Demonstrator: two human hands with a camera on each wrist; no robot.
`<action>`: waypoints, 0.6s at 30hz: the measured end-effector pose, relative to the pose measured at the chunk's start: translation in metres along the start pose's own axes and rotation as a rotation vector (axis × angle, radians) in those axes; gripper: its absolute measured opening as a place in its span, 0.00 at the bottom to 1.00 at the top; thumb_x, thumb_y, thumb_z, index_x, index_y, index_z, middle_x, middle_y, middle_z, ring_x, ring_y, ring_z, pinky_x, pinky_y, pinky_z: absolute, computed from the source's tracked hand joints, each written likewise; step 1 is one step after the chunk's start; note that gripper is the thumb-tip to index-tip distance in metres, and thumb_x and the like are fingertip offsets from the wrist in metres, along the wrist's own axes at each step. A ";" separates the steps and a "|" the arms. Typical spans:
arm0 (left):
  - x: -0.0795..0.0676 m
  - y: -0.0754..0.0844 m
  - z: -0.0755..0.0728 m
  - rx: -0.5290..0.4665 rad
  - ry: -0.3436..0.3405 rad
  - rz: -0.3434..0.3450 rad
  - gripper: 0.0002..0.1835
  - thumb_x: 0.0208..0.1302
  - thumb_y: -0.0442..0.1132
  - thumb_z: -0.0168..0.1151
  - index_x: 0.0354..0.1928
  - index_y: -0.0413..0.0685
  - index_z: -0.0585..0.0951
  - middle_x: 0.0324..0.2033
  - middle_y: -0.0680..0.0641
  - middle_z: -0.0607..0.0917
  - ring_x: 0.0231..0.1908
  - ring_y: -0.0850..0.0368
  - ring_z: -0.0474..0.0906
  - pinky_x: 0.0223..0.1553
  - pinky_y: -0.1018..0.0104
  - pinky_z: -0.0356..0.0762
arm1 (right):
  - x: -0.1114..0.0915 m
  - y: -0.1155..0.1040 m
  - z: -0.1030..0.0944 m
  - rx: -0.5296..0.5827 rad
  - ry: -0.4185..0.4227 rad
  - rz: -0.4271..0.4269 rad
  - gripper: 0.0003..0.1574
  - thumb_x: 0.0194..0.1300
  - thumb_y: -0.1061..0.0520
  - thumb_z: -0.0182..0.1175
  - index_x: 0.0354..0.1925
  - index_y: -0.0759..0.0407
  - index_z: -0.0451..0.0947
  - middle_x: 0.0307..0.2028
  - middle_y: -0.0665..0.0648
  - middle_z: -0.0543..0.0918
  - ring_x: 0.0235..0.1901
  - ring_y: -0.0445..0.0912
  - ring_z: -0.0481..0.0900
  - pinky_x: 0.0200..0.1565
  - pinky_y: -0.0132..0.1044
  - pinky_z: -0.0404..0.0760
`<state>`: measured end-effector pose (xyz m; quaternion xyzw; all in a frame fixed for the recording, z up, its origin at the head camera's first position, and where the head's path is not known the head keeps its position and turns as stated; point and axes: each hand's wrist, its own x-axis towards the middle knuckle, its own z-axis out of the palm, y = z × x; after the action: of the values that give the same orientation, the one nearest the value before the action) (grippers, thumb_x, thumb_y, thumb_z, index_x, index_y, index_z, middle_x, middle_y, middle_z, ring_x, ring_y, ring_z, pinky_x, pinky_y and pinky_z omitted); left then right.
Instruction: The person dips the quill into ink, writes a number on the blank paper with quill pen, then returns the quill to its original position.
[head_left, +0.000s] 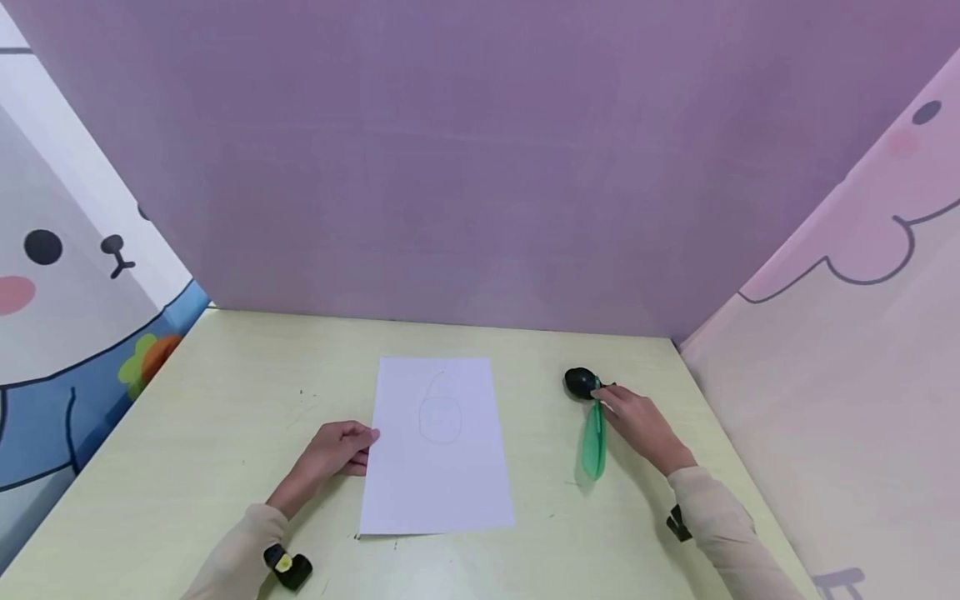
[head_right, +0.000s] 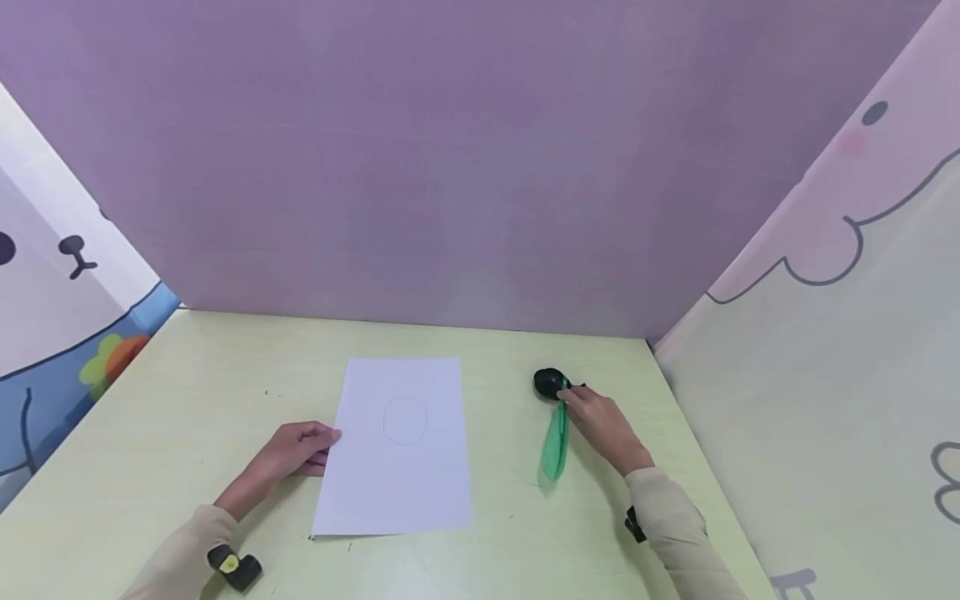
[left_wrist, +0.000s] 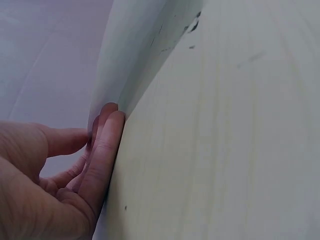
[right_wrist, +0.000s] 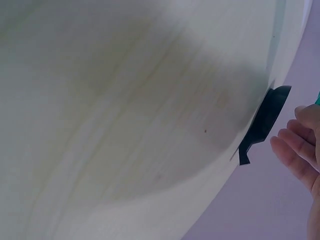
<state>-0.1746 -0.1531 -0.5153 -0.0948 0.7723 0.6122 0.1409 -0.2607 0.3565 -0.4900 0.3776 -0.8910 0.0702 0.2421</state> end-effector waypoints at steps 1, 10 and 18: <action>0.000 0.000 0.000 0.000 0.000 0.004 0.15 0.76 0.39 0.63 0.47 0.29 0.81 0.29 0.46 0.84 0.28 0.59 0.83 0.31 0.66 0.90 | 0.000 0.001 0.000 -0.003 0.001 -0.002 0.25 0.50 0.75 0.77 0.48 0.67 0.84 0.41 0.65 0.87 0.38 0.58 0.89 0.35 0.48 0.90; 0.000 0.002 -0.002 -0.016 -0.003 0.025 0.15 0.76 0.40 0.63 0.48 0.29 0.81 0.30 0.45 0.86 0.28 0.59 0.84 0.32 0.65 0.90 | -0.005 0.010 -0.003 -0.020 0.014 -0.003 0.25 0.49 0.76 0.77 0.46 0.66 0.84 0.39 0.64 0.87 0.37 0.57 0.88 0.32 0.47 0.90; 0.001 -0.001 -0.001 -0.019 0.002 0.024 0.15 0.76 0.40 0.63 0.47 0.30 0.81 0.30 0.47 0.85 0.29 0.59 0.83 0.31 0.66 0.90 | -0.009 0.013 -0.005 -0.024 -0.011 -0.007 0.25 0.49 0.76 0.76 0.47 0.66 0.85 0.39 0.64 0.86 0.37 0.56 0.87 0.31 0.46 0.90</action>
<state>-0.1751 -0.1538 -0.5158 -0.0875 0.7677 0.6210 0.1319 -0.2628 0.3735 -0.4892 0.3782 -0.8917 0.0566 0.2421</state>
